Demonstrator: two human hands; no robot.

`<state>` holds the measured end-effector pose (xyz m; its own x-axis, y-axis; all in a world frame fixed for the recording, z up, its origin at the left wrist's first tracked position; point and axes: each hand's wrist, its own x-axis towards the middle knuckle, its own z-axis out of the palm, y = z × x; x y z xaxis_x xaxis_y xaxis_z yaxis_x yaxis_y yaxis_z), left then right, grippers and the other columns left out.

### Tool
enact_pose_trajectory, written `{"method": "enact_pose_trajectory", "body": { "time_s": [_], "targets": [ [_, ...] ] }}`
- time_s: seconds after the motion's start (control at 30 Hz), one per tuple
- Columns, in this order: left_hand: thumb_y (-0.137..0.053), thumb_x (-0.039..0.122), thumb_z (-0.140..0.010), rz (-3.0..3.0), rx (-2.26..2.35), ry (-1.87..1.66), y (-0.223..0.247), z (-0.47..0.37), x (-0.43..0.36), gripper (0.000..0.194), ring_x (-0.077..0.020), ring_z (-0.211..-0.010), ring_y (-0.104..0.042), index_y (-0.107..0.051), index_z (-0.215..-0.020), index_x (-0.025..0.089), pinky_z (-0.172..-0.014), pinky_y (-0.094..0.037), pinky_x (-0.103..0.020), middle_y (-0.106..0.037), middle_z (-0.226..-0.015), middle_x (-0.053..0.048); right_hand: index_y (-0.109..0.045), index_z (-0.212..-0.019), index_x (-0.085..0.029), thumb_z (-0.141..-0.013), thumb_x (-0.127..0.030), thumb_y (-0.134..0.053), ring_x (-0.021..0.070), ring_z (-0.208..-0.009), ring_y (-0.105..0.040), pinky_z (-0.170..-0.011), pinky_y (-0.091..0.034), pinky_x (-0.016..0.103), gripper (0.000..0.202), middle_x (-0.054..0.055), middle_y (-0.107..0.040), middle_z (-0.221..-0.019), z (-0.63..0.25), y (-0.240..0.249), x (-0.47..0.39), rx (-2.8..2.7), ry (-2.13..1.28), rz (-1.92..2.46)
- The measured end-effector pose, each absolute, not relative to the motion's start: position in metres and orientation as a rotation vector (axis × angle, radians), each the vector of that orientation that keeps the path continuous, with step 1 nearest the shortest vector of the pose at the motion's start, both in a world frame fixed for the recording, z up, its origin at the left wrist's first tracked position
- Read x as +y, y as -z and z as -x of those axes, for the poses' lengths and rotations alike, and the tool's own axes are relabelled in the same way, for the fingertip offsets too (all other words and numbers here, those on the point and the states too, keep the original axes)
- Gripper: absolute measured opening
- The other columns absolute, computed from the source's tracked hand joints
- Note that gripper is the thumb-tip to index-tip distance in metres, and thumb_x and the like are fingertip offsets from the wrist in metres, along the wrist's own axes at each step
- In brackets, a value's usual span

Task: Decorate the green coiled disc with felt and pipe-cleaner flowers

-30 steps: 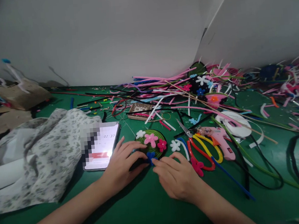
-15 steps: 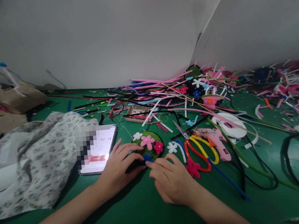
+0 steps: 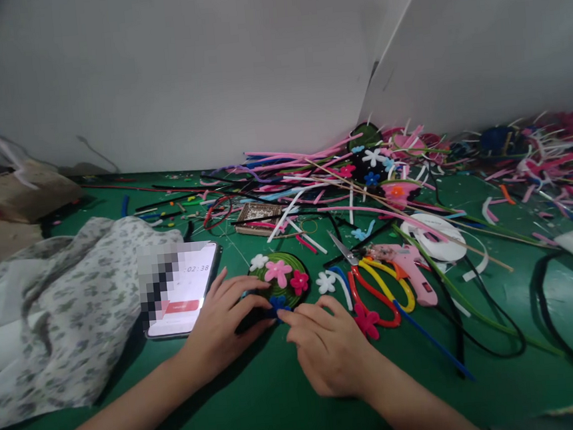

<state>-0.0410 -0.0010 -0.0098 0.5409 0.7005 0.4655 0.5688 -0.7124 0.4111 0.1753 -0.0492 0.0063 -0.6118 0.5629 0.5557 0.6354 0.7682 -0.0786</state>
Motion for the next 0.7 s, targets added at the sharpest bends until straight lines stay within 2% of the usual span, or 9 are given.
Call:
{"method": "enact_pose_trajectory", "body": {
  "time_s": [0.3, 0.4, 0.6, 0.7],
  "targets": [
    [-0.066, 0.023, -0.085, -2.571, 1.076, -0.911, 0.0111, 0.0414, -0.0011, 0.009, -0.0222, -0.111, -0.059, -0.064, -0.093, 0.025, -0.113, -0.019, -0.057, -0.068, -0.115, -0.002, -0.056, -0.094, -0.018, -0.082, -0.008, -0.045, 0.0201, -0.097, -0.06, -0.08, -0.041, 0.038, 0.019, 0.008, -0.07, -0.113, -0.173, -0.0056, -0.0486, -2.417, 0.169, 0.901],
    [-0.066, 0.023, -0.085, -2.56, 1.078, -0.908, 0.0119, 0.0419, -0.001, 0.009, -0.0223, -0.111, -0.058, -0.063, -0.094, 0.026, -0.112, -0.02, -0.057, -0.067, -0.115, -0.001, -0.056, -0.091, -0.017, -0.082, -0.008, -0.046, 0.0198, -0.094, -0.06, -0.078, -0.041, 0.038, 0.016, 0.008, -0.071, -0.111, -0.1757, -0.0054, -0.0506, -2.41, 0.158, 0.879],
    [-0.065, 0.026, -0.086, -2.604, 1.068, -0.947, 0.0093, 0.0409, -0.0012, 0.009, -0.0216, -0.108, -0.06, -0.064, -0.095, 0.026, -0.113, -0.021, -0.055, -0.068, -0.114, -0.002, -0.053, -0.08, -0.019, -0.078, -0.01, -0.047, 0.0172, -0.074, -0.058, -0.066, -0.038, 0.036, 0.011, 0.006, -0.072, -0.087, -0.1801, -0.0056, -0.0546, -2.377, 0.189, 0.758],
    [-0.063, 0.024, -0.087, -2.762, 1.001, -1.038, 0.0059, 0.0408, -0.0022, 0.019, -0.0217, -0.109, -0.061, -0.067, -0.103, 0.032, -0.115, -0.017, -0.055, -0.07, -0.114, -0.001, -0.053, -0.078, -0.018, -0.078, -0.01, -0.048, 0.0166, -0.07, -0.056, -0.063, -0.037, 0.036, 0.01, 0.005, -0.071, -0.082, -0.1791, -0.005, -0.0547, -2.405, 0.199, 0.739]
  ]
}}
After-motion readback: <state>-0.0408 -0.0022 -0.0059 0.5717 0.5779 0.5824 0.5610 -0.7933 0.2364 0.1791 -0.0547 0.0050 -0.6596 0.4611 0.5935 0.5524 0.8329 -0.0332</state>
